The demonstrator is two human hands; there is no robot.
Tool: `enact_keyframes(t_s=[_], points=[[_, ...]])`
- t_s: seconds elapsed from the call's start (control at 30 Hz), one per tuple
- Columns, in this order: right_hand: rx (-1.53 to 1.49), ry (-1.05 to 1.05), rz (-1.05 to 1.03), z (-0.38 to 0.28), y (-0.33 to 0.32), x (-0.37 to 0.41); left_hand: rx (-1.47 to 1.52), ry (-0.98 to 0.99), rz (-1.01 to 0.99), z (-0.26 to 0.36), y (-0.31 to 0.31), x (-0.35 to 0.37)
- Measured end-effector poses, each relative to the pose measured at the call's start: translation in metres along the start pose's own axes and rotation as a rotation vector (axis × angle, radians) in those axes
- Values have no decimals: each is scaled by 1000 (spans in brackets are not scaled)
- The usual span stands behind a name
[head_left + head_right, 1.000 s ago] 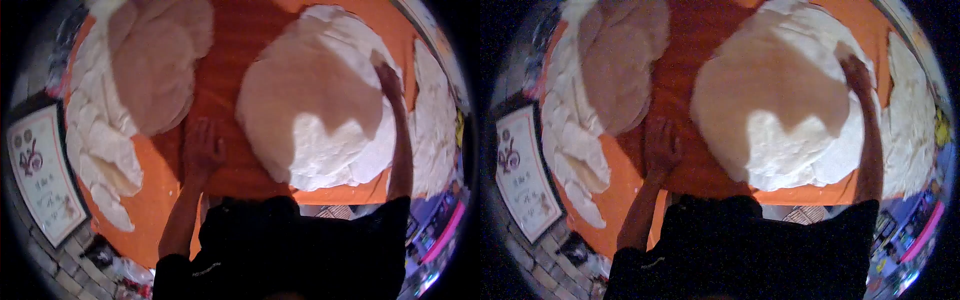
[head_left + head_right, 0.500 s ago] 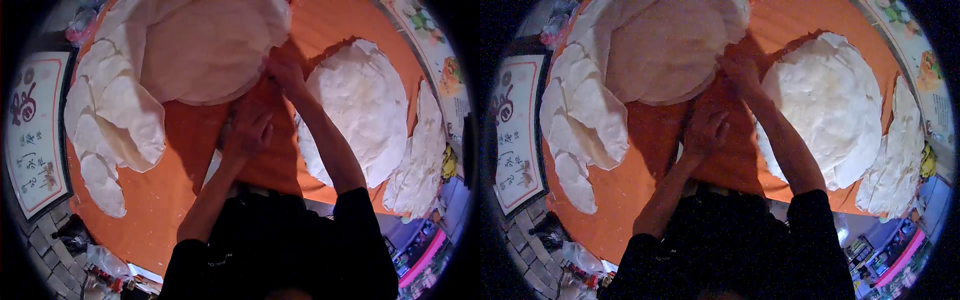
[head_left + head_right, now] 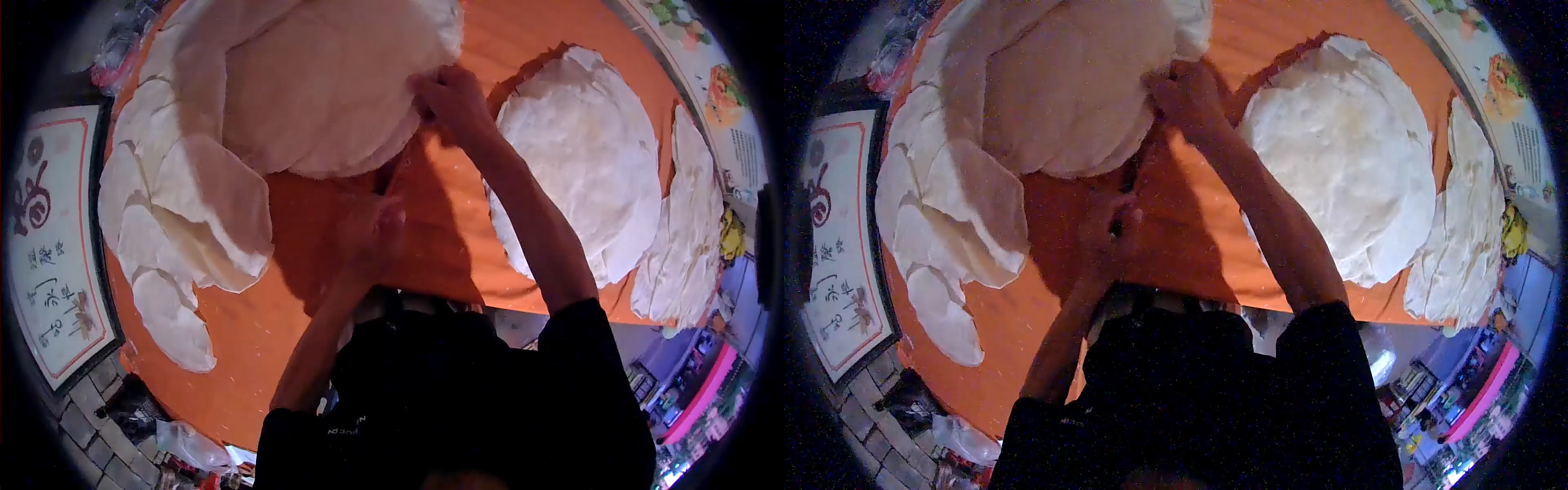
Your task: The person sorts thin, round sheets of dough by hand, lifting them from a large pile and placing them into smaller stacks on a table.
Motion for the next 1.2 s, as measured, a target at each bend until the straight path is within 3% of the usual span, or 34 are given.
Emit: enact_keyframes(t_s=[0.07, 0.13, 0.3, 0.43, 0.5, 0.6, 0.7, 0.8, 0.87, 0.93, 0.97, 1.03, 1.07, 1.13, 1.17, 1.2], points=[[-173, 96, 3, -33, -22, 46, 6, 11, 18, 4, -14, 9], [-413, 322, 115, -13, -56, 79, 23, 42, 9, 17, -23, 8], [-393, 584, 259, 54, -107, 146, 43, 16, -219, 68, -22, 3], [-407, 488, 172, 39, -95, 159, 49, 210, -197, 81, 34, -24], [-585, 482, 144, 38, -87, 160, 26, 247, -157, 79, 60, -23], [-728, 520, 134, 46, -78, 154, 84, 19, -243, 74, 73, -22], [-861, 385, 25, 65, -76, 151, 144, -69, -347, 59, 73, -25], [-627, 422, 161, 48, -78, 157, 200, -22, -365, 55, 78, -27], [-654, 302, 132, 37, -77, 155, 339, -236, -376, 48, 76, -29], [-484, 253, 128, 20, -94, 155, 334, -288, -397, 40, 66, -29], [-578, 230, 159, 3, -104, 156, 352, -303, -353, 28, 52, -31], [-462, 271, 206, -9, -138, 163, 484, -410, -219, 0, 20, -34], [-324, 196, 323, -12, -163, 168, 172, -267, -195, -5, -5, -48], [-201, 99, 471, -16, -234, 170, 356, -399, -47, -5, -25, -59], [-218, 76, 510, -20, -276, 168, 850, -676, 68, 17, -25, -66], [-42, 16, 615, -37, -309, 170, 678, -536, 64, 17, -30, -67]])
Point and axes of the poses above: each hand's wrist, its own x-axis away from the middle knuckle, its own y-axis out of the palm, z = x × y, the point moved 3 cm from there along -x, towards the middle knuckle, and after that the axes turned 8 degrees about z, right-handed, at the moved point
